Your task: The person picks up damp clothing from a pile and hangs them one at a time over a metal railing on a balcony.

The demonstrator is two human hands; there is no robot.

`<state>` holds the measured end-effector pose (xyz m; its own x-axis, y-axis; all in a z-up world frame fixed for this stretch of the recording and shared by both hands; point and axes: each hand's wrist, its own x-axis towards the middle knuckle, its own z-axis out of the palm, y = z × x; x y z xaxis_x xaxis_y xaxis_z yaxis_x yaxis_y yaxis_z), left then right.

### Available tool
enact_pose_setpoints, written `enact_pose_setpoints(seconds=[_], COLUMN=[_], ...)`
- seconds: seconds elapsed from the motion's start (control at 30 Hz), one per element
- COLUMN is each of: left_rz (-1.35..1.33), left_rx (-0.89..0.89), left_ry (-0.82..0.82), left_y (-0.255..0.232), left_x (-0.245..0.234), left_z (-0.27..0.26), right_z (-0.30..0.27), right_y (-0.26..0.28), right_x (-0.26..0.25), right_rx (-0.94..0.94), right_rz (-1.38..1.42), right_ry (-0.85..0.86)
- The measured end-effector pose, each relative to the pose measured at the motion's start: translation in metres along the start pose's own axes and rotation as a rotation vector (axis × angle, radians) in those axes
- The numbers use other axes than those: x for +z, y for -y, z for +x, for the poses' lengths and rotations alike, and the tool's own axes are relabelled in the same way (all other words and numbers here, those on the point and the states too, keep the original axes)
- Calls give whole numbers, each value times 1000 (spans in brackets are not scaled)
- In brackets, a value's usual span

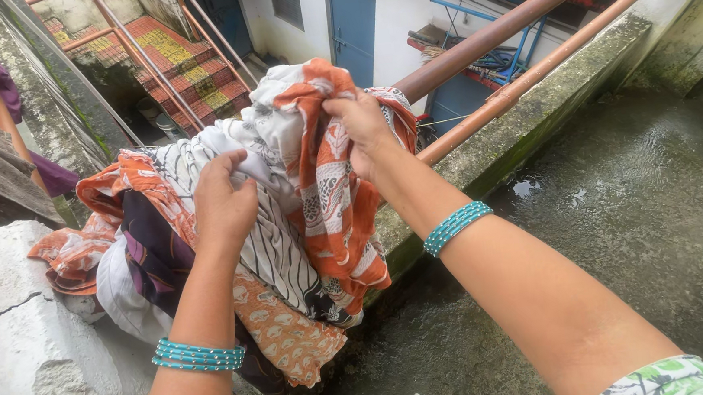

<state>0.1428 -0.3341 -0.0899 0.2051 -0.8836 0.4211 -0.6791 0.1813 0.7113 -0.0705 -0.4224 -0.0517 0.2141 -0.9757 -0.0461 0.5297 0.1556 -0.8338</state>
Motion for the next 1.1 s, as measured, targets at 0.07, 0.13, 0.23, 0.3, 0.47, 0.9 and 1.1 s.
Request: enact_pose_setpoints(seconds=[0.07,0.13,0.23,0.3,0.47,0.9,1.1], left_rz=[100,183,275,312,305,120,-138], left_rx=[37,37,33,107,5,-56,43], left_ry=[-37,-41,-23,-45,-4,-80,22], left_y=[8,6,-3,-11,-33,-52,-46], left_x=[10,20,30,37,49,82,93], left_z=[-6,-6,-4,-4,9,43,44], right_z=[-1,-1,-6,-12,-22,-47,4], right_y=[11,20,32,39,47,54,9], right_x=[-3,-8,-14,-19,-26,-22,-60], right_rx=[13,18,16,-1,-63,-137,-189], right_rz=[154,268,343,335,324,-473,-1202], right_ry=[-7,17,73,69,39,227,-15])
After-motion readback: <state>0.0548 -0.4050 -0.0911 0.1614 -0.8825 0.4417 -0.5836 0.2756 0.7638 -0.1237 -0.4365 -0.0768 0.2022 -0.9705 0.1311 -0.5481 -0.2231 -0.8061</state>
